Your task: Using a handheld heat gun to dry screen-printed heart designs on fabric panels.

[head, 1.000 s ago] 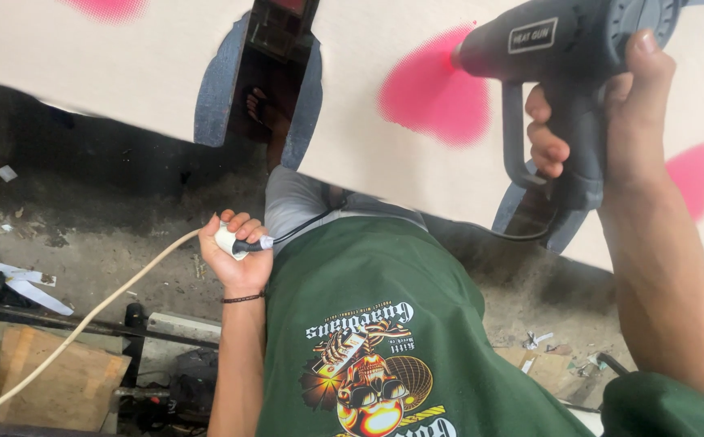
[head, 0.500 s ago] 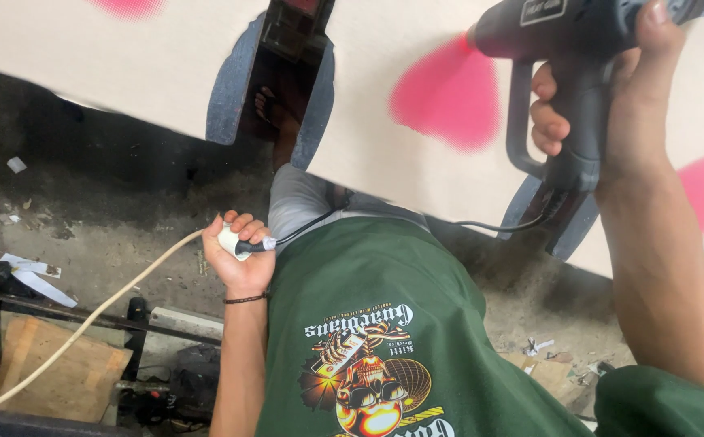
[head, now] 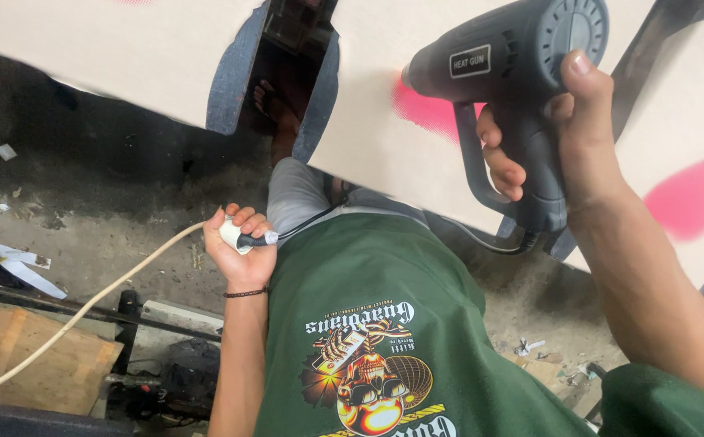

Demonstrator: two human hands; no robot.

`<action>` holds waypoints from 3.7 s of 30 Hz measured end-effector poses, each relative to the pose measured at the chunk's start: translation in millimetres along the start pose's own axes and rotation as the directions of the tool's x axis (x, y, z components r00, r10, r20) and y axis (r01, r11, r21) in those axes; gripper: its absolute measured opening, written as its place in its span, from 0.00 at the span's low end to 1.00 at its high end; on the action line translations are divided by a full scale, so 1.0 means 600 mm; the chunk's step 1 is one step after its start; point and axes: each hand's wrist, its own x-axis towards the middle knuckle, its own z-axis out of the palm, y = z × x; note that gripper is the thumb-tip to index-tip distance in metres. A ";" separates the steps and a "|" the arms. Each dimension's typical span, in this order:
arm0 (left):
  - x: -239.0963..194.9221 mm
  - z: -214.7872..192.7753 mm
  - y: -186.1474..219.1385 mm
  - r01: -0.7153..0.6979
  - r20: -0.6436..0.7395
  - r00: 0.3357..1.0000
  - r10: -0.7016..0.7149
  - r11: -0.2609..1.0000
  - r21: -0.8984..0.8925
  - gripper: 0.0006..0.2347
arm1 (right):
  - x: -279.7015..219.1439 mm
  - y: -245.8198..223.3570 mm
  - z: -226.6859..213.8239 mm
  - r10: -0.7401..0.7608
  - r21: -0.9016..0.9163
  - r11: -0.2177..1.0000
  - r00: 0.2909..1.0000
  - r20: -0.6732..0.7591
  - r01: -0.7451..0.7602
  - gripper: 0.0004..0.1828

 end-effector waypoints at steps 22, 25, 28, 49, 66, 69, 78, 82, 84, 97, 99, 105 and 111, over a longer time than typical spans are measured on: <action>0.000 -0.002 -0.005 -0.008 -0.015 1.000 0.008 1.000 0.008 0.06 | -0.028 0.029 -0.018 0.020 -0.015 1.000 0.999 0.026 -0.020 0.41; -0.001 0.003 -0.006 0.002 -0.035 0.999 -0.001 1.000 0.023 0.05 | -0.031 0.025 -0.020 -0.016 -0.013 1.000 1.000 0.013 0.017 0.41; 0.000 0.005 -0.007 0.003 -0.022 1.000 -0.002 0.999 0.042 0.05 | -0.038 0.025 -0.031 -0.005 -0.043 0.999 0.984 -0.176 -0.002 0.43; 0.019 0.043 -0.038 0.065 -0.098 0.994 -0.051 0.986 0.151 0.05 | -0.104 0.056 -0.097 -0.087 -0.076 0.995 0.973 -0.214 0.072 0.41; 0.011 0.058 -0.028 0.020 -0.117 0.993 -0.003 0.990 0.140 0.05 | -0.029 0.000 -0.074 -0.040 -0.031 0.999 0.943 -0.329 0.031 0.39; 0.009 0.054 -0.022 0.012 -0.114 0.994 0.003 0.991 0.133 0.05 | -0.026 -0.012 -0.061 -0.024 -0.027 1.000 0.944 -0.330 0.016 0.48; 0.011 0.047 -0.014 -0.002 -0.110 0.994 0.015 0.993 0.115 0.05 | 0.005 -0.029 -0.051 -0.029 -0.090 0.996 0.945 -0.326 0.000 0.49; 0.014 0.045 -0.012 -0.001 -0.117 0.993 0.013 0.995 0.102 0.05 | 0.003 -0.030 -0.045 -0.015 -0.059 0.998 0.975 -0.222 0.002 0.43; 0.013 0.042 -0.012 -0.003 -0.112 0.994 0.016 0.993 0.114 0.05 | 0.015 -0.031 -0.044 -0.061 -0.046 0.998 0.957 -0.285 0.050 0.42; 0.007 0.037 -0.012 -0.010 -0.114 0.993 0.022 0.994 0.105 0.05 | 0.018 -0.024 -0.033 -0.107 -0.090 0.992 0.968 -0.228 0.088 0.40; 0.004 0.034 -0.013 -0.011 -0.119 0.993 0.021 0.996 0.083 0.05 | 0.006 -0.022 -0.029 -0.044 -0.137 0.990 0.996 -0.076 0.033 0.50; 0.003 0.028 -0.014 -0.021 -0.103 0.994 0.028 0.997 0.070 0.05 | 0.019 -0.031 -0.010 -0.081 -0.113 0.992 0.977 -0.196 0.060 0.39; 0.003 0.029 -0.016 -0.018 -0.108 0.994 0.026 0.997 0.072 0.05 | 0.003 -0.024 -0.002 -0.048 -0.182 0.982 0.998 -0.031 0.041 0.41</action>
